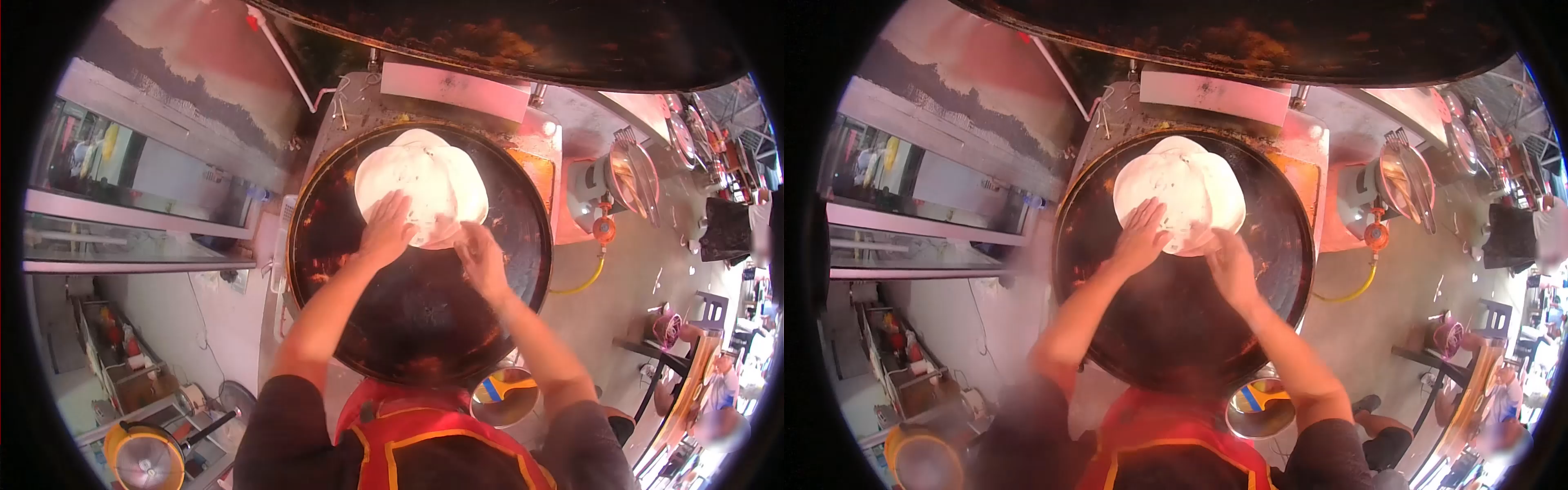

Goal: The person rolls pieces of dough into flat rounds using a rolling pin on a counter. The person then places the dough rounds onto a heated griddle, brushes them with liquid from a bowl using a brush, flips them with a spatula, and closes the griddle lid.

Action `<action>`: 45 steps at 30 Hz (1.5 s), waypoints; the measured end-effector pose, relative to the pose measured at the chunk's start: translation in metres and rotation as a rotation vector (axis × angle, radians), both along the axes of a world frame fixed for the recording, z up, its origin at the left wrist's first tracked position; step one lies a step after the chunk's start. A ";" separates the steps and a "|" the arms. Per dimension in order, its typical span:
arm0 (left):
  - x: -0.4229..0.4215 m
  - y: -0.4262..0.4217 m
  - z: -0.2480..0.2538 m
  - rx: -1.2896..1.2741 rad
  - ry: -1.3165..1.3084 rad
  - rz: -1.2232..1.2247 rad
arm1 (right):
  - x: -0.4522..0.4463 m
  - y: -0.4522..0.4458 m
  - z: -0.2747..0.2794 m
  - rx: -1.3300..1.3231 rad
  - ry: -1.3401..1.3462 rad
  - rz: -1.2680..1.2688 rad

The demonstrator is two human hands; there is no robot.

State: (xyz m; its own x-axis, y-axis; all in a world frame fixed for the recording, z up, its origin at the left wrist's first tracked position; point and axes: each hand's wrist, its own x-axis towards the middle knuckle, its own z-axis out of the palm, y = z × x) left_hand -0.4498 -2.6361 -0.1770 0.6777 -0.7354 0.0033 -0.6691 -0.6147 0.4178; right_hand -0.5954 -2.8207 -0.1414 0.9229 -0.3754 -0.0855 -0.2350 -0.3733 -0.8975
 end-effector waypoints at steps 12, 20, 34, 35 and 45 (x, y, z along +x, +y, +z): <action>-0.009 0.025 0.018 -0.055 0.002 -0.097 | 0.076 -0.014 -0.003 -0.389 -0.092 0.402; 0.062 0.067 0.028 -0.180 -0.112 -0.190 | 0.070 0.036 0.024 -0.256 -0.013 0.162; 0.005 0.071 0.046 -0.046 0.045 -0.374 | 0.046 -0.027 -0.041 -0.664 -0.149 0.564; 0.000 0.056 0.031 -0.066 0.021 -0.339 | 0.050 -0.033 -0.028 -0.726 -0.148 0.655; -0.020 0.013 -0.009 -0.027 -0.148 -0.181 | 0.070 -0.039 -0.016 -0.807 -0.396 0.815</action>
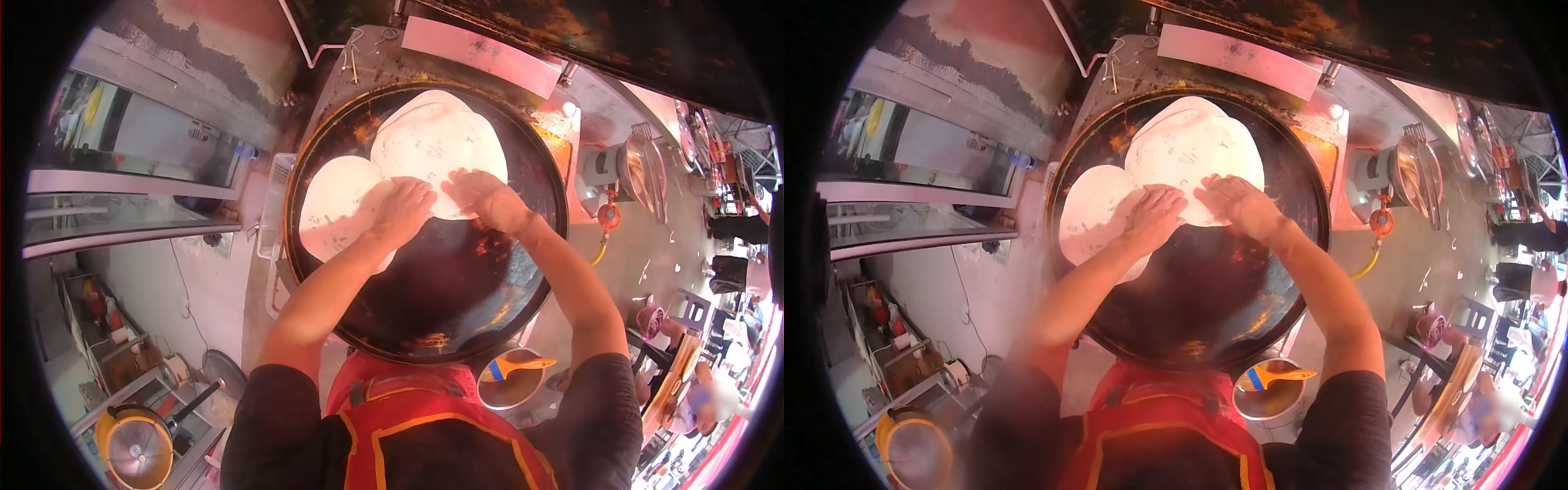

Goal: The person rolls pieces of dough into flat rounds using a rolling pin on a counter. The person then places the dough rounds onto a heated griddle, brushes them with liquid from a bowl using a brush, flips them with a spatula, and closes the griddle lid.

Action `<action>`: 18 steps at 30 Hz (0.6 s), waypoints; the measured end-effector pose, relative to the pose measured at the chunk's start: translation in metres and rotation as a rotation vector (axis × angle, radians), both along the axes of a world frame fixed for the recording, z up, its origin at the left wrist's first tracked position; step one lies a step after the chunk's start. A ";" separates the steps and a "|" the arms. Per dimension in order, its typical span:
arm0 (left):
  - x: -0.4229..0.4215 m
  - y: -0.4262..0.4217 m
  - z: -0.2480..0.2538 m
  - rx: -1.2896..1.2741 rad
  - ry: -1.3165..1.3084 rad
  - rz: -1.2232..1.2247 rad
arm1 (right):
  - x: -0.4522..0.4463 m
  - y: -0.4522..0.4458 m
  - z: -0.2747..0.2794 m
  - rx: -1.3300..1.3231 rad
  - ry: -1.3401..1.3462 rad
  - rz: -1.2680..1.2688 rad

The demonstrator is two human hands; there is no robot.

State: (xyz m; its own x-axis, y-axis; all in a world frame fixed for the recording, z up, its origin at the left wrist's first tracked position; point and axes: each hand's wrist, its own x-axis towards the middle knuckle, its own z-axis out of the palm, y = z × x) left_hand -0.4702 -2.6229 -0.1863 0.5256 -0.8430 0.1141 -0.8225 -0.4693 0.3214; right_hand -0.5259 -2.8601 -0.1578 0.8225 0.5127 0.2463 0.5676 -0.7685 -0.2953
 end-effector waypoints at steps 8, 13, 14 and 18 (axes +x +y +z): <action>-0.006 -0.009 0.013 -0.178 0.069 0.136 | 0.013 0.004 0.006 0.364 0.394 -0.364; 0.026 -0.012 0.021 -0.108 0.228 0.253 | 0.018 0.008 0.010 0.585 0.293 -0.537; 0.029 -0.008 0.037 -0.049 0.400 0.291 | 0.012 0.007 0.017 0.593 0.325 -0.549; -0.001 0.016 0.030 -0.124 0.211 -0.011 | -0.048 0.018 0.049 0.499 0.539 -0.581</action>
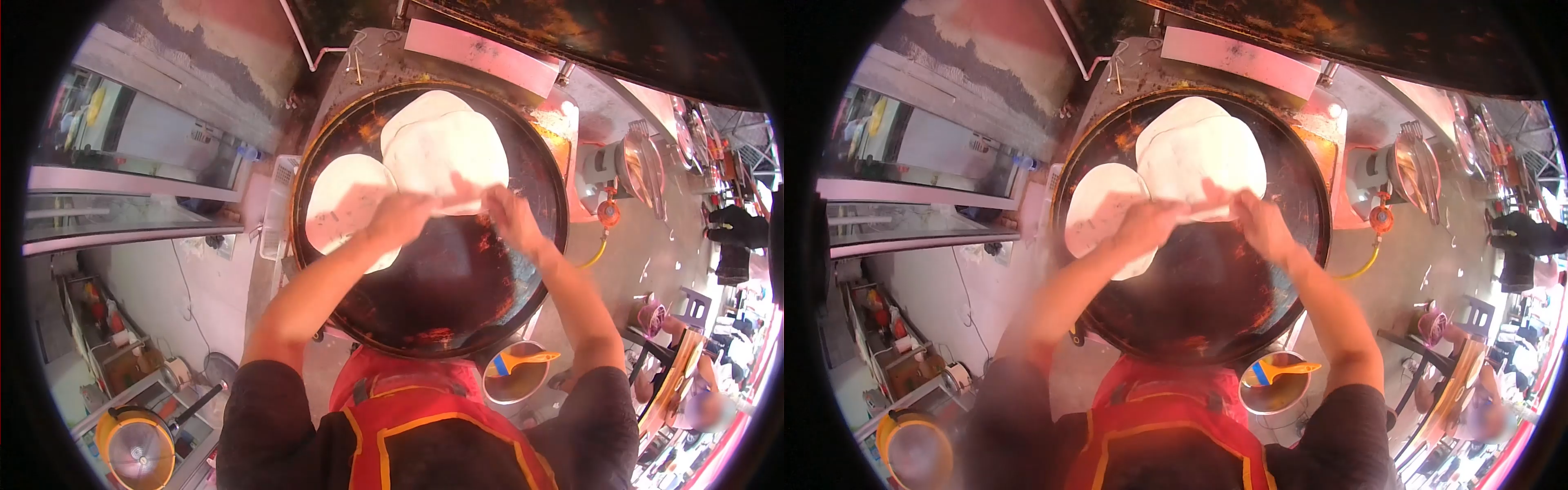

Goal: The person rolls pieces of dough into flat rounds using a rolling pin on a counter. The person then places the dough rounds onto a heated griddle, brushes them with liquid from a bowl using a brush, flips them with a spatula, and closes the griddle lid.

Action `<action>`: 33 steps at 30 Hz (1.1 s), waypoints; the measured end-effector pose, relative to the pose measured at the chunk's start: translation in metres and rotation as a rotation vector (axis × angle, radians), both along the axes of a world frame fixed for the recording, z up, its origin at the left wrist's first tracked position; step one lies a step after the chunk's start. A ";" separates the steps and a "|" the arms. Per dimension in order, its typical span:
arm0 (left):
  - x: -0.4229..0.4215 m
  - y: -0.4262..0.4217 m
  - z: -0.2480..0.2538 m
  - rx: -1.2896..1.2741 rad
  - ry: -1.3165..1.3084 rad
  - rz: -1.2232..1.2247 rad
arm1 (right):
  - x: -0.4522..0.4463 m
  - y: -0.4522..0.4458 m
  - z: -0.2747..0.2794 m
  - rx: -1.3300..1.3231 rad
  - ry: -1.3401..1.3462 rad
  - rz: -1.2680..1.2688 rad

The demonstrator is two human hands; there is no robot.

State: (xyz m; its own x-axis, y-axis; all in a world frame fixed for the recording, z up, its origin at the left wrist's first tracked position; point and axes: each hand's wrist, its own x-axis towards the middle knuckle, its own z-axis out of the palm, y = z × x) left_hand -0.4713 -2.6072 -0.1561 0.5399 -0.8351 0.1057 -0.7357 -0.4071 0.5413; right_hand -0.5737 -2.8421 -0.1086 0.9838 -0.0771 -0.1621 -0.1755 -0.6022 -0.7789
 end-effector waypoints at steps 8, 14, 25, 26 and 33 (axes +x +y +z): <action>-0.117 0.090 -0.010 -0.024 0.090 -0.539 | -0.114 0.040 -0.041 -0.105 0.022 0.260; -0.072 0.048 0.025 -0.033 -0.025 -0.309 | 0.049 -0.041 -0.093 -0.345 -0.239 -0.418; -0.065 0.013 0.020 -0.241 0.207 0.036 | 0.103 -0.057 -0.100 -0.398 0.232 -0.549; -0.065 0.010 0.020 -0.242 0.241 0.066 | 0.101 -0.052 -0.096 -0.387 0.191 -0.604; -0.025 -0.027 0.017 -0.380 0.551 0.454 | 0.093 -0.046 -0.086 -0.395 0.063 -0.528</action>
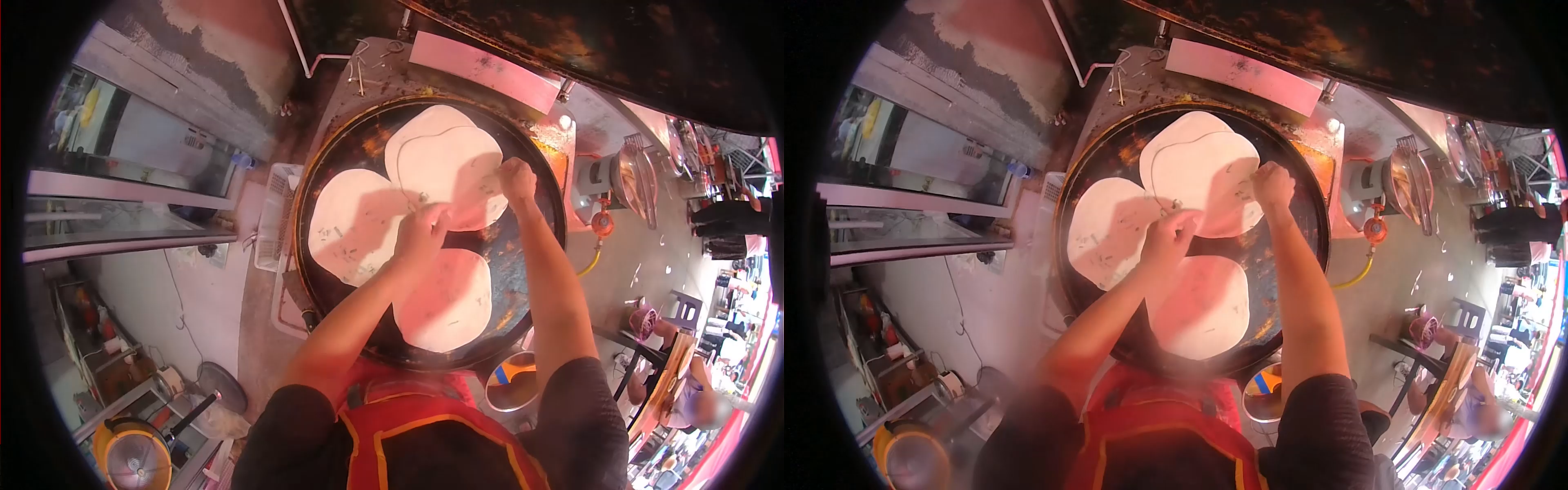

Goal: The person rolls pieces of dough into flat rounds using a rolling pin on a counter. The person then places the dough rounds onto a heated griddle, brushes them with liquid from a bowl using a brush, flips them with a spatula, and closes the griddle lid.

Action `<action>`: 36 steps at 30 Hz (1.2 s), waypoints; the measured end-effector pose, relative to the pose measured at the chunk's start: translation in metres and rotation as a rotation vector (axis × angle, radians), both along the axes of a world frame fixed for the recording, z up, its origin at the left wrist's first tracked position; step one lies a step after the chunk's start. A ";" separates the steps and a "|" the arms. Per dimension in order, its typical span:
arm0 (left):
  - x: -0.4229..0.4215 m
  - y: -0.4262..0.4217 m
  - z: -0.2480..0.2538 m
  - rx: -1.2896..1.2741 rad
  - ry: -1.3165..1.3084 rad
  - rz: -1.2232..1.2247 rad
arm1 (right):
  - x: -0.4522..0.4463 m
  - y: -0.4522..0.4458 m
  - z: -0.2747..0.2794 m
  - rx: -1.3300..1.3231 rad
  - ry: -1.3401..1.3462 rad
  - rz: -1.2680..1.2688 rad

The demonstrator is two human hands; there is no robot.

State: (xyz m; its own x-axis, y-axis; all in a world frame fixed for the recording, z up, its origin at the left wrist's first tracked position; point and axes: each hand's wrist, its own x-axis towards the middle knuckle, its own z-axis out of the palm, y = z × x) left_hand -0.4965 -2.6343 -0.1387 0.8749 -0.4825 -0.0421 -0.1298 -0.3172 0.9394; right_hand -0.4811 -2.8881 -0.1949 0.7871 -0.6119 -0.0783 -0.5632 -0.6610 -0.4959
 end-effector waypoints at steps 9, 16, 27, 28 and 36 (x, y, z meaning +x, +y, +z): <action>0.030 -0.035 -0.067 -1.137 0.770 0.076 | -0.053 0.116 0.073 0.061 -0.482 0.800; 0.031 0.030 -0.105 -1.196 0.756 0.204 | -0.014 0.088 0.045 -0.190 -0.332 0.677; -0.015 0.167 0.003 -0.954 0.667 0.461 | 0.062 0.122 -0.017 -0.396 -0.173 0.547; -0.016 0.167 0.010 -0.952 0.647 0.451 | 0.064 0.129 -0.017 -0.396 -0.177 0.517; 0.009 0.072 0.054 -0.976 0.458 0.110 | -0.055 0.057 0.065 0.105 -0.343 0.466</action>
